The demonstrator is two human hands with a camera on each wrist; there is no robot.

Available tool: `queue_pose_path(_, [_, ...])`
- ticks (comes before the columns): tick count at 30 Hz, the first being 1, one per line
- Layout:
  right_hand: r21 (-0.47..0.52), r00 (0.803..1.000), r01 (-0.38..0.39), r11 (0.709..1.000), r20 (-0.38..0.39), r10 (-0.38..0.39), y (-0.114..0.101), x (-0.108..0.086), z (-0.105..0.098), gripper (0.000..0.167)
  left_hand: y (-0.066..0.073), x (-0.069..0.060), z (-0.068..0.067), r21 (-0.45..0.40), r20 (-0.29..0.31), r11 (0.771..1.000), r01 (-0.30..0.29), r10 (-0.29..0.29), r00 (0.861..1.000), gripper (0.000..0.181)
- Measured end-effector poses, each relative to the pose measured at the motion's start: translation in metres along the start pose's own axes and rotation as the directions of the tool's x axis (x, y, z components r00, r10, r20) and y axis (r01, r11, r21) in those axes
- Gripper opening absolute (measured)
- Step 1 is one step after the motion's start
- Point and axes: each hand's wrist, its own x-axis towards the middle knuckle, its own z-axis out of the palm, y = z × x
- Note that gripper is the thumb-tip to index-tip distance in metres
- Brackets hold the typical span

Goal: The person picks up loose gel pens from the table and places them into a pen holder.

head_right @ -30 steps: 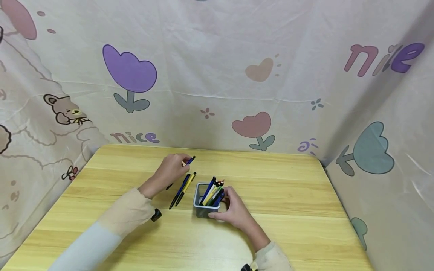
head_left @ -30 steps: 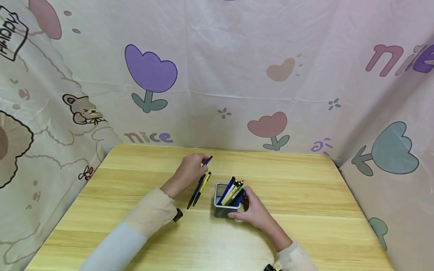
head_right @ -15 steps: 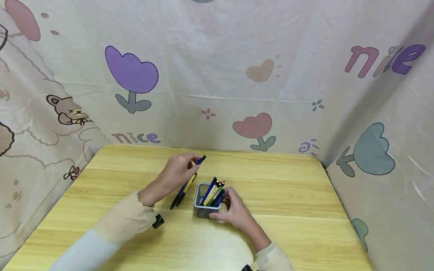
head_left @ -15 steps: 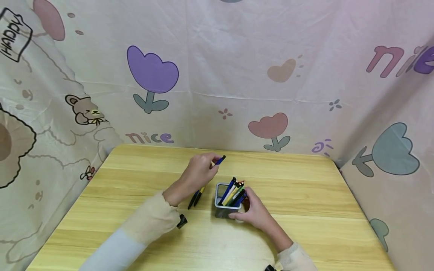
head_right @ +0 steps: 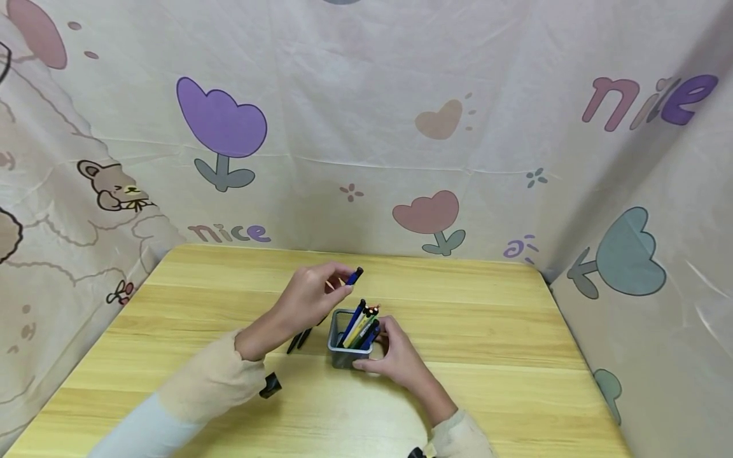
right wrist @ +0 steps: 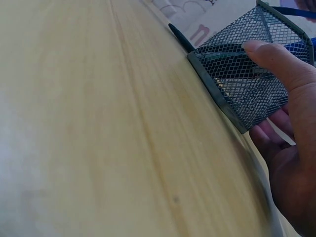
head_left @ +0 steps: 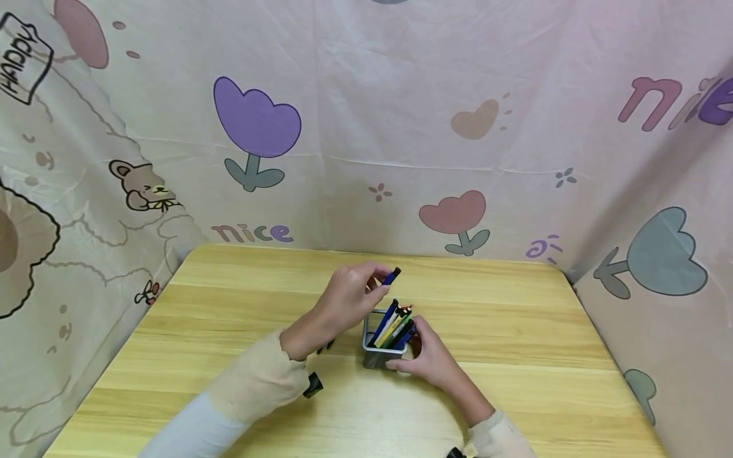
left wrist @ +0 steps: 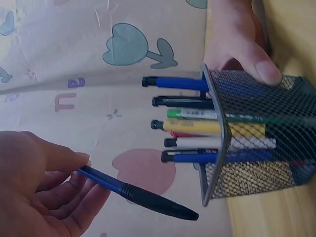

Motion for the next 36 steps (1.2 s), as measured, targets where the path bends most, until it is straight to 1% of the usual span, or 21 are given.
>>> queue_pose_path(4, [0.008, 1.0, 0.001, 1.0, -0.004, -0.001, -0.001, 0.0, 0.0, 0.079, 0.005, -0.001, 0.001, -0.052, -0.008, 0.998, -0.03, 0.029, 1.0, 0.02])
queue_pose_path(8, [0.01, 1.0, 0.003, 1.0, -0.004, -0.003, -0.001, 0.0, 0.001, 0.078, 0.008, -0.004, 0.005, -0.099, -0.007, 0.994, -0.041, 0.041, 0.999, 0.019])
queue_pose_path(16, [-0.005, 1.0, 0.028, 1.0, 0.0, -0.028, 0.002, 0.0, 0.0, 0.075, 0.011, -0.012, 0.018, -0.134, 0.026, 0.989, -0.055, 0.059, 0.998, 0.019])
queue_pose_path(19, [-0.002, 1.0, 0.029, 1.0, 0.004, -0.029, 0.002, 0.0, 0.0, 0.074, 0.009, -0.015, 0.022, -0.148, 0.049, 0.988, -0.046, 0.054, 0.997, 0.018])
queue_pose_path(24, [0.004, 0.999, 0.031, 0.999, 0.01, -0.031, -0.001, -0.001, 0.0, 0.071, 0.007, -0.02, 0.026, -0.15, 0.097, 0.988, -0.03, 0.045, 0.994, 0.016])
queue_pose_path(30, [0.01, 0.999, 0.031, 0.999, 0.014, -0.031, 0.0, -0.001, 0.0, 0.07, 0.005, -0.025, 0.029, -0.115, 0.119, 0.992, -0.045, 0.059, 0.991, 0.014])
queue_pose_path(36, [0.014, 0.998, 0.057, 0.998, 0.022, -0.057, 0.001, -0.001, 0.0, 0.071, 0.004, -0.029, 0.032, -0.132, 0.142, 0.99, -0.047, 0.065, 0.988, 0.012])
